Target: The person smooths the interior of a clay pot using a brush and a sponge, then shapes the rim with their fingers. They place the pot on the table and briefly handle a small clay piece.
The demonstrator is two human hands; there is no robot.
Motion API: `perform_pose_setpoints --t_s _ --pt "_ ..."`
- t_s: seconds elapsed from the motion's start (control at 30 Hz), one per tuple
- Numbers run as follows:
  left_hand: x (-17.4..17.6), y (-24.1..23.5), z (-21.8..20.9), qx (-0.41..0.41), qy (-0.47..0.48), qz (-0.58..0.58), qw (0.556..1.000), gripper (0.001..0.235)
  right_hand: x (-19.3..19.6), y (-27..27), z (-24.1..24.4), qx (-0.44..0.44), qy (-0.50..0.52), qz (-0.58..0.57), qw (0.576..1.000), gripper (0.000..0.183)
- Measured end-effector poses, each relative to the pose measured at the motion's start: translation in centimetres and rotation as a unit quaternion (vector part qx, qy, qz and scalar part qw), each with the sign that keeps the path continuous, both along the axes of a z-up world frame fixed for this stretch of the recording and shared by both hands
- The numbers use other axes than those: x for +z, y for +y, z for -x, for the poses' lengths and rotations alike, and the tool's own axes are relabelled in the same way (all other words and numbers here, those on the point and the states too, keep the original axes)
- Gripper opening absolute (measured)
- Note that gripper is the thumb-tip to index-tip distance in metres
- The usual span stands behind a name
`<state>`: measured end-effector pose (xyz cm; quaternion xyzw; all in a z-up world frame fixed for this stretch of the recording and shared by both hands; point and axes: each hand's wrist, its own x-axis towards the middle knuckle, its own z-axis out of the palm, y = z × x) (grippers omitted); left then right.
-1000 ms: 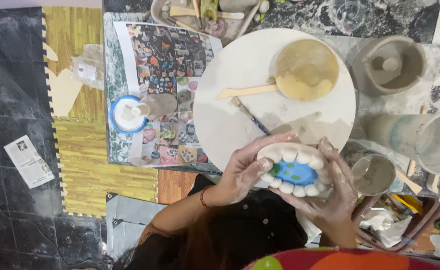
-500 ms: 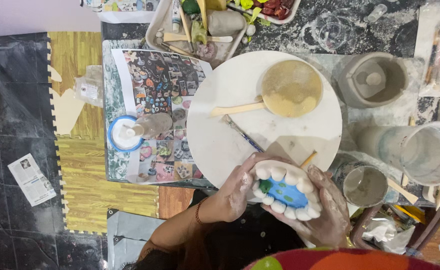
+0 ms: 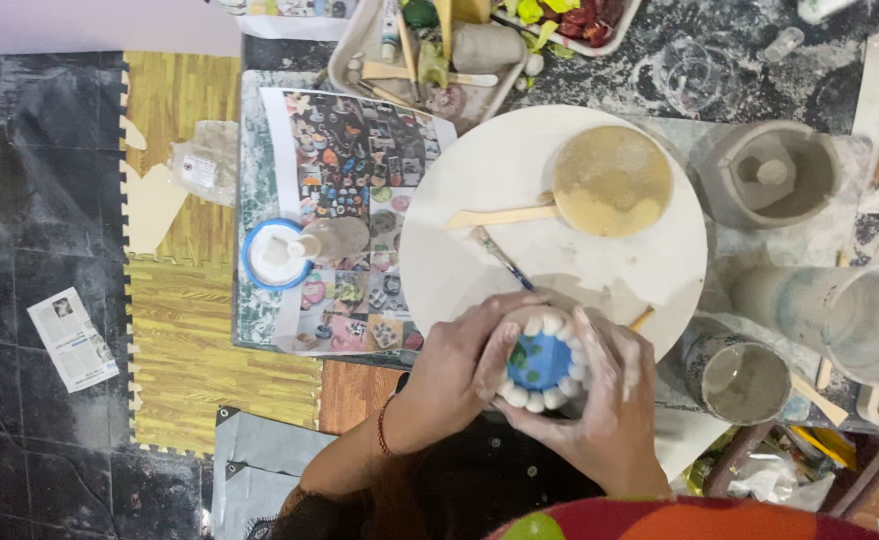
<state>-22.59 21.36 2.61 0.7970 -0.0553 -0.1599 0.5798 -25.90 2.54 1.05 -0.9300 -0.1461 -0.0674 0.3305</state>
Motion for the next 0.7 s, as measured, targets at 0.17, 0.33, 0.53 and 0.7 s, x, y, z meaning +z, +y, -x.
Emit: perform_pose_setpoints --t_s 0.17,0.33,0.53,0.7 --pt "-0.5 1.7 -0.6 0.041 0.010 -0.120 0.992 0.035 0.5 -0.5 -1.7 0.005 0.068 0.022 0.997 0.111" --pt "-0.9 2.8 -1.7 0.082 -0.202 -0.170 0.961 0.042 1.3 -2.7 -2.9 -0.083 0.132 0.059 0.986 0.112" --pt "0.1 1.0 -3.1 0.024 -0.243 -0.128 0.961 0.048 0.8 -1.8 -4.7 -0.094 0.179 0.087 0.976 0.106" --pt "1.3 -0.5 -5.1 0.044 -0.262 -0.083 0.960 0.025 0.9 -1.3 -4.8 -0.062 0.067 0.048 0.995 0.095"
